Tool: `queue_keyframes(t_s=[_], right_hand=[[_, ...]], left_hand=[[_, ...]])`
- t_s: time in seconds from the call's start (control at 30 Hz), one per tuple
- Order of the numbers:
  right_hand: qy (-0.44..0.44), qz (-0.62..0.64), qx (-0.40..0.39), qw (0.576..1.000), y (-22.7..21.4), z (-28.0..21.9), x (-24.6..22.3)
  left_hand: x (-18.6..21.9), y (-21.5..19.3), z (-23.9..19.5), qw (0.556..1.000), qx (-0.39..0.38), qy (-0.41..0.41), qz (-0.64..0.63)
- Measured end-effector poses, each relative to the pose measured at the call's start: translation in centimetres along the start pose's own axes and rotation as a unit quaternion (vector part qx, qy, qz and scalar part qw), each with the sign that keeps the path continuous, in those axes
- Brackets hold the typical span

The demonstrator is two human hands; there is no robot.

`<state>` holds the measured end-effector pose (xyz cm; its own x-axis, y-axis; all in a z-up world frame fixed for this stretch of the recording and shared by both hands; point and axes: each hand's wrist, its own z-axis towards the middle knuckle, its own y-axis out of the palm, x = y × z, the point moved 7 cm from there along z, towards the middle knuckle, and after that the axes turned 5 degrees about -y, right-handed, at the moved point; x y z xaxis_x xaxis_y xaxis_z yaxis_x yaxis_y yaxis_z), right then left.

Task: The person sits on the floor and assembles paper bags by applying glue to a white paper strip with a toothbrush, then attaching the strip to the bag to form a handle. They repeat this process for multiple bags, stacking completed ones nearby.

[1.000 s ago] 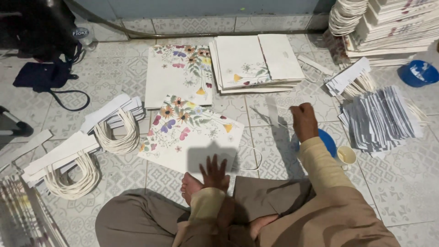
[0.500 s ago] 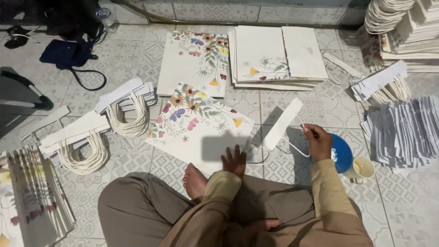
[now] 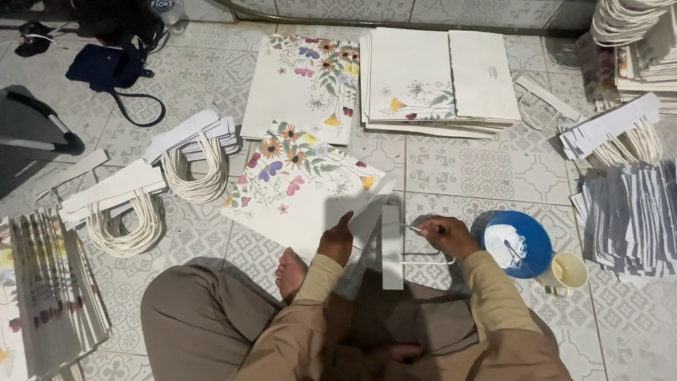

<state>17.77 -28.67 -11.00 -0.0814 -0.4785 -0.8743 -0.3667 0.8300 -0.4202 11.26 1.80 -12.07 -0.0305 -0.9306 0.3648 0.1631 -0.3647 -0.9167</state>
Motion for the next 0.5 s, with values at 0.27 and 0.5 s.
queue_keyframes(t_s=[0.27, 0.5], right_hand=[[0.005, -0.023, -0.041, 0.999, 2.4, 2.0, -1.2], [-0.041, -0.024, 0.034, 0.998, 1.9, 3.6, -1.9]], left_hand=[[0.7, -2.6, 0.3, 0.997, 0.03, 0.027, -0.063], [1.6, -5.2, 0.5, 0.992, 0.003, 0.025, -0.124]])
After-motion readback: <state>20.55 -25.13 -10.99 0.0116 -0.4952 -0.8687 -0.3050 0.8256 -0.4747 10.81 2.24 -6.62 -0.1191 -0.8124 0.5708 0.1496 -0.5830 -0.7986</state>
